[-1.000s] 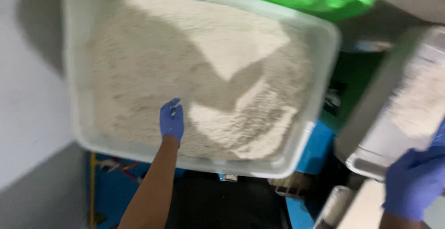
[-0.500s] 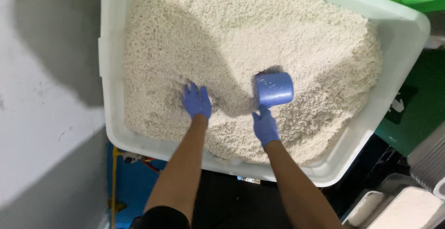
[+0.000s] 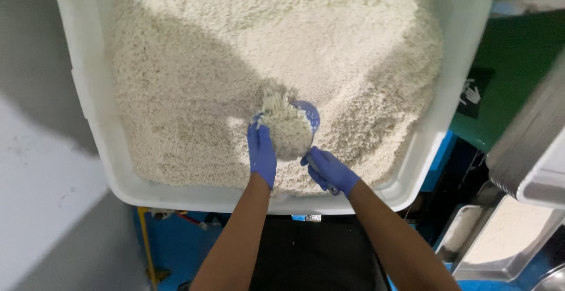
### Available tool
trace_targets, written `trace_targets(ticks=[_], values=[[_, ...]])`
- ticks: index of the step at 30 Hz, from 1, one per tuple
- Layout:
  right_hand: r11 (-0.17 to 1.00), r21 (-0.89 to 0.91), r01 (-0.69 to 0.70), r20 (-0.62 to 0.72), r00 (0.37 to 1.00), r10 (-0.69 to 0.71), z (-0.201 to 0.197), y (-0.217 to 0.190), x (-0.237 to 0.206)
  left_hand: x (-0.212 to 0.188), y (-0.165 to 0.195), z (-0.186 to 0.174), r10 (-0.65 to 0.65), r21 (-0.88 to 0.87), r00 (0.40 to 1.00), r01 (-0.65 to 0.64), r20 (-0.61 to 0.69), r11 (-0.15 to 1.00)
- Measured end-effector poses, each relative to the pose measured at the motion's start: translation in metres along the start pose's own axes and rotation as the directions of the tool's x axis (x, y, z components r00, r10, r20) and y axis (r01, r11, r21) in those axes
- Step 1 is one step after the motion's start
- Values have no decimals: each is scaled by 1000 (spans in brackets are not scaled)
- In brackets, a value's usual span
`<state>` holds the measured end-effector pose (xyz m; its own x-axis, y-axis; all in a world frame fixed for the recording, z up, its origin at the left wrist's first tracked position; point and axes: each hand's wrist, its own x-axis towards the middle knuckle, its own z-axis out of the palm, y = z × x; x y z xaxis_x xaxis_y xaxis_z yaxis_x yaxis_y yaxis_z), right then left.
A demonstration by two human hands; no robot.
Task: The person scoops white rice from a large white plastic bin using a blue plastic scoop and pours it onto metal trays, spreading it with the scoop and by hand. They repeatedly fill trays and carry the filled trays to a stack of trays nearby.
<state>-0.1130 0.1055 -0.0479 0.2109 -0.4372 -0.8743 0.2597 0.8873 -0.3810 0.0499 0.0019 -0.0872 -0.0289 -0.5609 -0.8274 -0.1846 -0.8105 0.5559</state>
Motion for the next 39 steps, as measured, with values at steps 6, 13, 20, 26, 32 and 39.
trace_targets(ticks=[6,13,20,26,32,39], values=[[970,212,122,194,967,-164,-26,22,-76,-18,6,-18,-77,-128,997,78,10,989],[921,378,94,222,957,-189,-44,8,-214,-1,4,-21,-110,-167,855,222,506,961],[719,686,115,331,830,-449,-107,15,-351,-25,40,13,177,723,959,-282,220,630],[560,653,510,-184,824,-535,-175,40,-456,-54,14,78,-184,628,983,151,-13,763],[936,-352,-13,-893,306,-331,-248,60,-426,-73,-29,123,-10,796,994,-78,105,600],[881,-198,-430,-952,-129,-277,-332,93,-393,-90,-41,158,-5,679,981,-131,194,722]])
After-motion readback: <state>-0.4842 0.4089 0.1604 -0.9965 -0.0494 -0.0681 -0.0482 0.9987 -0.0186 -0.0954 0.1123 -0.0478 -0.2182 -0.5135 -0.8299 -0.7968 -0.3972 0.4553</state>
